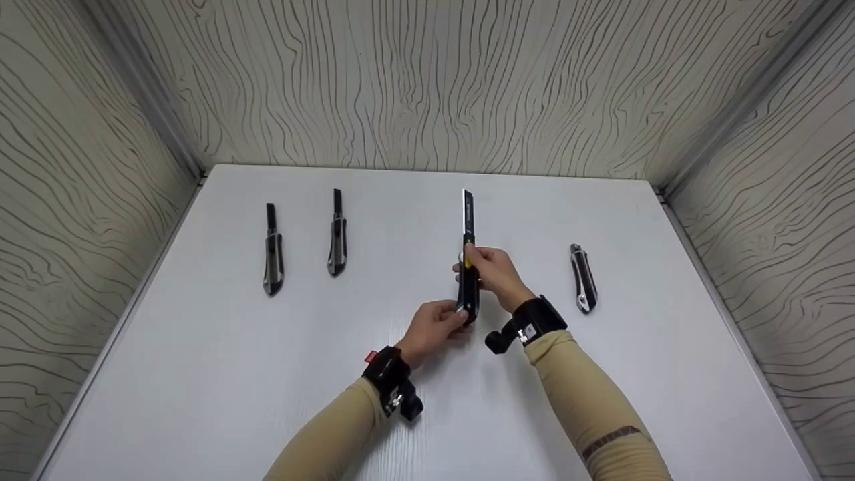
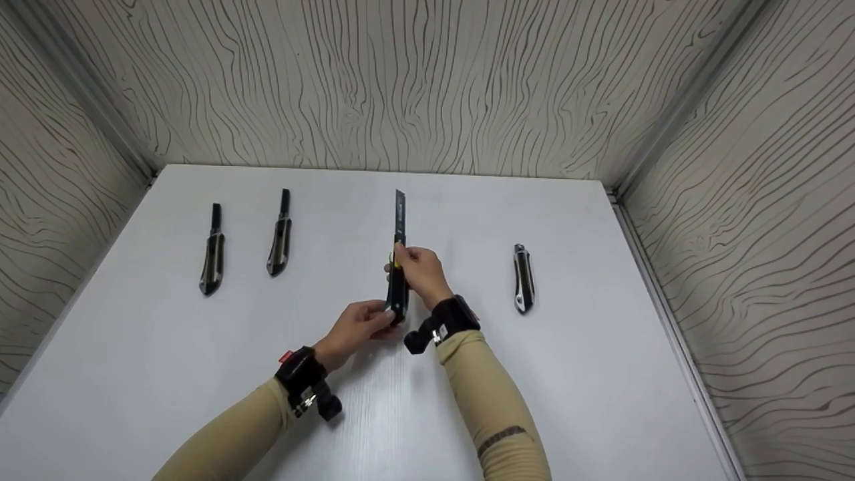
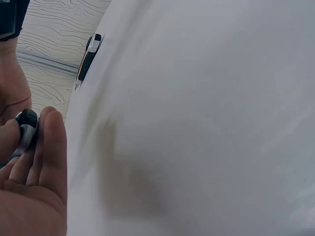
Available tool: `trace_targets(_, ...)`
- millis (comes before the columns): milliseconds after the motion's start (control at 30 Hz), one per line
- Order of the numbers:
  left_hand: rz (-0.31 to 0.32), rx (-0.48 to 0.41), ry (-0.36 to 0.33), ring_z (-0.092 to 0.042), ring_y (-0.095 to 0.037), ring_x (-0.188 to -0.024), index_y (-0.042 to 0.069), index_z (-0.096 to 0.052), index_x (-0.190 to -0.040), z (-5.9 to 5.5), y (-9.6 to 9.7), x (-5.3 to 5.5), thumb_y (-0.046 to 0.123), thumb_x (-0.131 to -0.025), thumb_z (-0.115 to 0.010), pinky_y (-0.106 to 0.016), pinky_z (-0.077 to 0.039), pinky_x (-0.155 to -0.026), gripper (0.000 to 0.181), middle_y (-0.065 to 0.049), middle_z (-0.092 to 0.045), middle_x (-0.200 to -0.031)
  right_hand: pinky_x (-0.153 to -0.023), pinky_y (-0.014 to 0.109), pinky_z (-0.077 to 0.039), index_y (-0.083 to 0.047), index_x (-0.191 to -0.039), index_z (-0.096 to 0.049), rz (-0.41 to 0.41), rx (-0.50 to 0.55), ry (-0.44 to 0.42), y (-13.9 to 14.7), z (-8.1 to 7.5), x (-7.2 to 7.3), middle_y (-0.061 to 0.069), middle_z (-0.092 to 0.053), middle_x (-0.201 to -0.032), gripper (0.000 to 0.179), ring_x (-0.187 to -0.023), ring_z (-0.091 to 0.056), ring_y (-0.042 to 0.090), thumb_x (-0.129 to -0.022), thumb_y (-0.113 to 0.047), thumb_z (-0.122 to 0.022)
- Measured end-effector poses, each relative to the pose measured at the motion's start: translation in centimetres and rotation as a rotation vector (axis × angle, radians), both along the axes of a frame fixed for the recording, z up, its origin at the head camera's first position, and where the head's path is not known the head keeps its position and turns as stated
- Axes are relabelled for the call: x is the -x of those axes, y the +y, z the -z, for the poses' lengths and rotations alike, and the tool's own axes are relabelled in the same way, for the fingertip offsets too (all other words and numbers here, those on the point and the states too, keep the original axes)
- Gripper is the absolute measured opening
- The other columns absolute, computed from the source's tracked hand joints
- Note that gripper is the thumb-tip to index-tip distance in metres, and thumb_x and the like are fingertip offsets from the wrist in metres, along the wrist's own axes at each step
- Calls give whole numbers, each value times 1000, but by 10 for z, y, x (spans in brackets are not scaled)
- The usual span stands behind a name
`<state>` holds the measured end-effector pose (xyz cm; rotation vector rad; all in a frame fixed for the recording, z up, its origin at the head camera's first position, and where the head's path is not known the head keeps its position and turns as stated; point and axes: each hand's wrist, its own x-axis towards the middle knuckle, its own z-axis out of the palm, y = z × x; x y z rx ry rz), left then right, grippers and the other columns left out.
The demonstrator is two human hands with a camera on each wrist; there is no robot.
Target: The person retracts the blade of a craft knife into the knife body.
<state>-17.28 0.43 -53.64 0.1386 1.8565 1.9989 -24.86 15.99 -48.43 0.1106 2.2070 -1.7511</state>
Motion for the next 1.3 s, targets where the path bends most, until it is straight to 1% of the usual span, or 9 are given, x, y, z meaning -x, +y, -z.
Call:
trace_targets(133, 5, -6, -4, -70, -35, -98, -5, -62, -116, 1, -1, 0, 12, -98, -56, -44, -58, -86, 25, -27, -69, -107, -80, 31, -58, -3, -115, -64, 4, -7, -3, 0, 1, 0, 12, -72, -108, 50, -97, -72, 24, -99, -48, -50)
trace_targets(300, 8, -7, -21, -70, -34, -99, -4, -62, -117, 2, -1, 0, 13, -98, -56, -44, -58, -87, 26, -27, -69, -108, -77, 28, -57, 0, -107, -65, 5, 0, 18, -1, 3, 0, 11, -73, -101, 46, -94, -72, 23, -100, -43, -51)
trace_targets(433, 8, 3, -13, -70, -33, -97, -4, -62, -116, 3, -1, 0, 13, -98, -56, -42, -59, -86, 26, -26, -70, -108, -76, 27, -57, -2, -101, -65, -1, -12, 30, -1, 4, 0, 10, -73, -99, 42, -91, -72, 20, -100, -41, -51)
trace_targets(567, 5, 12, -16, -70, -33, -97, -4, -63, -116, 3, -1, -1, 13, -98, -57, -41, -59, -85, 25, -26, -70, -109, -76, 27, -57, -3, -99, -65, 7, -14, 35, -1, 5, -1, 11, -73, -99, 39, -91, -72, 19, -100, -40, -52)
trace_targets(700, 3, 24, -13, -70, -33, -97, -3, -63, -116, 2, -1, -1, 14, -98, -57, -41, -59, -85, 26, -25, -70, -109, -77, 27, -56, -3, -101, -64, 12, -18, 43, -2, 6, -1, 11, -72, -100, 40, -90, -71, 18, -100, -40, -51)
trace_targets(933, 7, 48, -9, -70, -33, -97, -3, -63, -117, 2, -1, -1, 15, -99, -57, -40, -59, -83, 27, -24, -71, -108, -77, 24, -56, -1, -103, -63, 21, 13, 36, -2, 6, -2, 7, -73, -93, 37, -86, -71, 13, -101, -36, -52)
trace_targets(1100, 3, 60, -8, -71, -33, -97, -3, -63, -116, 0, -1, -1, 15, -99, -57, -40, -59, -82, 26, -24, -71, -107, -80, 25, -56, -1, -107, -63, 23, 18, 25, -2, 6, -2, 8, -72, -97, 33, -87, -71, 13, -101, -31, -53)
trace_targets(1300, -5, 67, -6, -71, -33, -95, -3, -64, -114, 0, 0, -2, 15, -98, -58, -40, -60, -81, 25, -25, -71, -106, -84, 27, -55, 1, -115, -62, 14, 8, 22, -3, 7, -2, 11, -72, -102, 34, -89, -70, 14, -102, -29, -52)
